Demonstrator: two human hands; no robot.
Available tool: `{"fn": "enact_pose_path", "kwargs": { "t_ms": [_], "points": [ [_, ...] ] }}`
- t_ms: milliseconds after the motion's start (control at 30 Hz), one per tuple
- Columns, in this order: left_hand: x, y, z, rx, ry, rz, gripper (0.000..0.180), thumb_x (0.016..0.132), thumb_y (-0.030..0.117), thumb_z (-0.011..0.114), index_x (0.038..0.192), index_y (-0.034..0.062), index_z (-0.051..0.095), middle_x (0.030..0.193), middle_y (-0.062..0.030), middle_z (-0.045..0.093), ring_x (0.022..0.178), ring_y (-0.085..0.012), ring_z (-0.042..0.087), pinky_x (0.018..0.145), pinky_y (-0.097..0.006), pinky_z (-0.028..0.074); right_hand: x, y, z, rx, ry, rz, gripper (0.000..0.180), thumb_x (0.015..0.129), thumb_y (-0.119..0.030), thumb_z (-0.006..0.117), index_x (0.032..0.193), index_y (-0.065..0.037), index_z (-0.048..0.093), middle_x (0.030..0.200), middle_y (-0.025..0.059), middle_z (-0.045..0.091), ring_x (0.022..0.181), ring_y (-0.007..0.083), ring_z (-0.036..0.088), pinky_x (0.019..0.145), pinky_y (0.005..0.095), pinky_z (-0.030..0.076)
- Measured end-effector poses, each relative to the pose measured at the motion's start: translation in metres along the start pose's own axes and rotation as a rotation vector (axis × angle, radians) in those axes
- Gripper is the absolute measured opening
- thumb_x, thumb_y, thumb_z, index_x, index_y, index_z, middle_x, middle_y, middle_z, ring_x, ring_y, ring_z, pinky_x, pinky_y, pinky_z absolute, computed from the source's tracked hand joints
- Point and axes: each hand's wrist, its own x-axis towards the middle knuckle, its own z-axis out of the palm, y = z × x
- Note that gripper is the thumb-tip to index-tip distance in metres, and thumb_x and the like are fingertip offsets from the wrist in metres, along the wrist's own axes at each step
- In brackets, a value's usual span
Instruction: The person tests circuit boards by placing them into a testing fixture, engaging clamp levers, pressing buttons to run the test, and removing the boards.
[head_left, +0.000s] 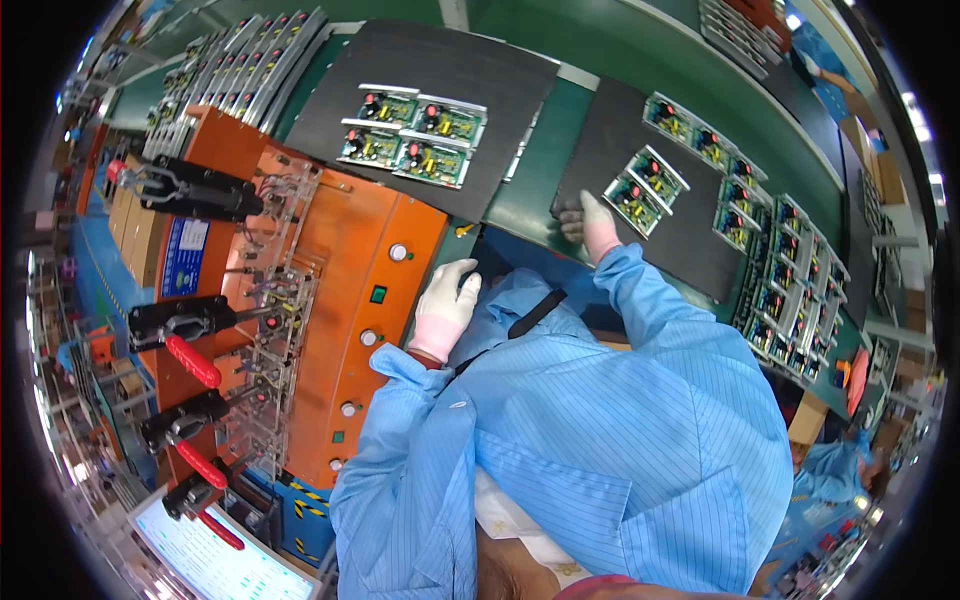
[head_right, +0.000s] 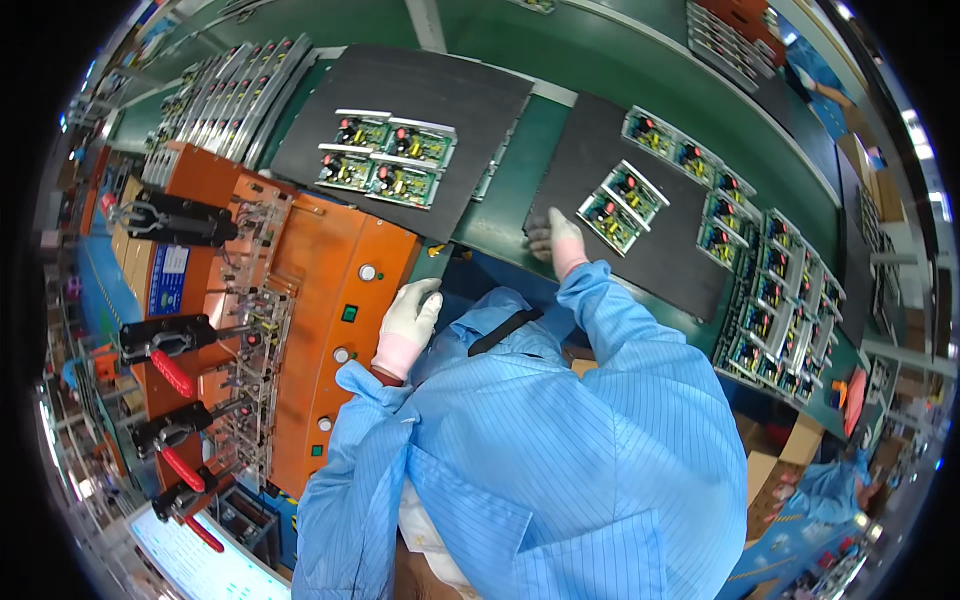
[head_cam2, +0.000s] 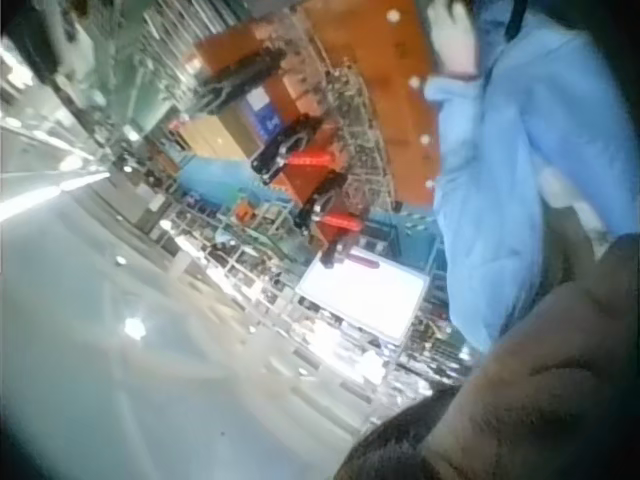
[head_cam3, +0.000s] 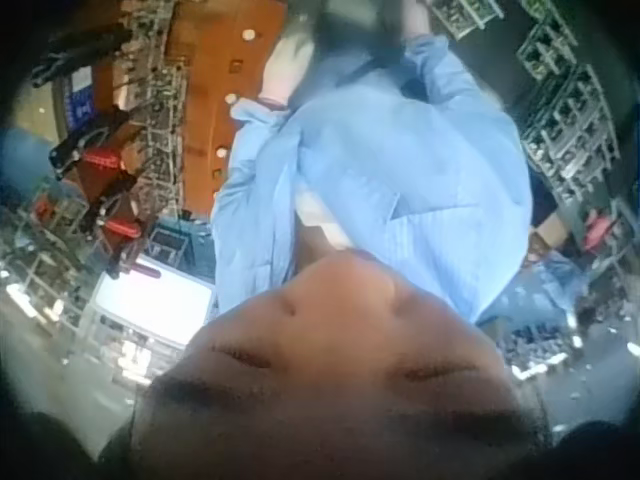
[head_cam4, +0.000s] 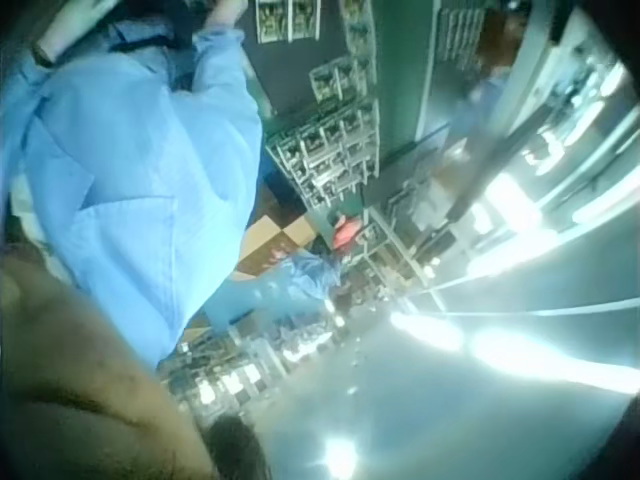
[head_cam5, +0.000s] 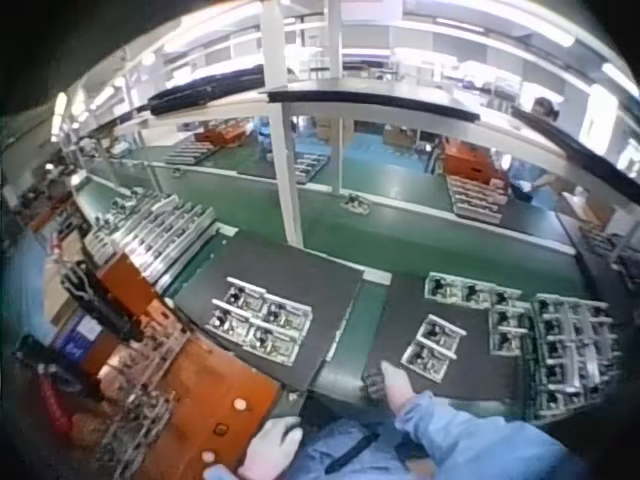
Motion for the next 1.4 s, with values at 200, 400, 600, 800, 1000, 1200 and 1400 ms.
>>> {"fn": "enact_pose_path", "kwargs": {
  "t_ms": [200,400,600,800,1000,1200,1400],
  "points": [
    [-0.008,-0.004,0.0,-0.007,0.083,-0.104,0.033,0.092,0.024,0.048,0.12,0.0075,0.057,0.122,-0.01,0.057,0.11,-0.0303,0.056,0.094,-0.036,0.044,0.025,-0.049,0.122,-0.498,0.079,-0.979,0.046,0.089,-0.035,0.054,0.127,-0.008,0.053,0.12,0.0138,0.058,0.103,0.0283,0.057,0.091,0.0328,0.044],
    [-0.021,-0.006,0.004,-0.042,0.234,-0.205,0.032,0.092,0.024,0.049,0.119,0.008,0.057,0.121,-0.0095,0.057,0.109,-0.0299,0.056,0.094,-0.036,0.044,0.11,-0.087,0.163,-0.644,-0.201,-0.862,0.043,0.09,-0.033,0.054,0.125,-0.008,0.056,0.11,0.0139,0.065,0.092,0.0299,0.062,0.081,0.0343,0.05],
    [-0.046,-0.017,0.016,-0.025,0.471,-0.173,0.034,0.089,0.026,0.052,0.118,0.0086,0.059,0.122,-0.0089,0.057,0.111,-0.0287,0.055,0.095,-0.036,0.043,0.053,-0.126,0.153,-0.503,-0.026,-0.96,0.031,0.091,-0.024,0.053,0.114,-0.004,0.061,0.097,0.0111,0.066,0.073,0.0212,0.062,0.067,0.0302,0.049],
    [-0.035,-0.012,0.02,0.173,0.661,0.117,0.041,0.087,0.026,0.055,0.124,0.0091,0.056,0.13,-0.0098,0.053,0.12,-0.0283,0.049,0.102,-0.038,0.036,-0.056,-0.112,0.179,-0.763,-0.588,-0.921,0.026,0.093,-0.014,0.051,0.112,0.001,0.061,0.083,0.0084,0.061,0.056,0.0105,0.054,0.053,0.0219,0.045],
    [-0.01,-0.015,0.012,0.417,0.761,-0.023,0.052,0.086,0.031,0.055,0.133,0.0103,0.049,0.14,-0.0095,0.045,0.13,-0.0283,0.04,0.11,-0.041,0.025,-0.054,-0.067,0.264,-1.016,-1.056,-0.835,0.026,0.092,-0.017,0.052,0.11,-0.001,0.061,0.088,0.0086,0.063,0.064,0.0155,0.058,0.061,0.0258,0.049],
    [0.032,-0.038,-0.002,0.525,0.852,-0.191,0.062,0.084,0.039,0.054,0.138,0.0112,0.042,0.145,-0.0065,0.04,0.134,-0.0276,0.034,0.113,-0.044,0.019,-0.021,-0.072,0.32,-0.858,-1.035,-0.797,0.034,0.091,-0.019,0.055,0.121,-0.003,0.057,0.1,0.0085,0.066,0.078,0.0134,0.06,0.067,0.0239,0.049],
    [0.063,-0.075,-0.031,0.587,0.945,-0.265,0.061,0.084,0.043,0.052,0.136,0.0113,0.045,0.144,-0.0041,0.041,0.134,-0.0268,0.034,0.109,-0.04,0.024,-0.108,-0.141,0.341,-0.617,-0.681,-1.379,0.031,0.088,-0.026,0.057,0.111,-0.006,0.063,0.102,0.0123,0.067,0.084,0.0237,0.062,0.077,0.0327,0.048]
  ]
}}
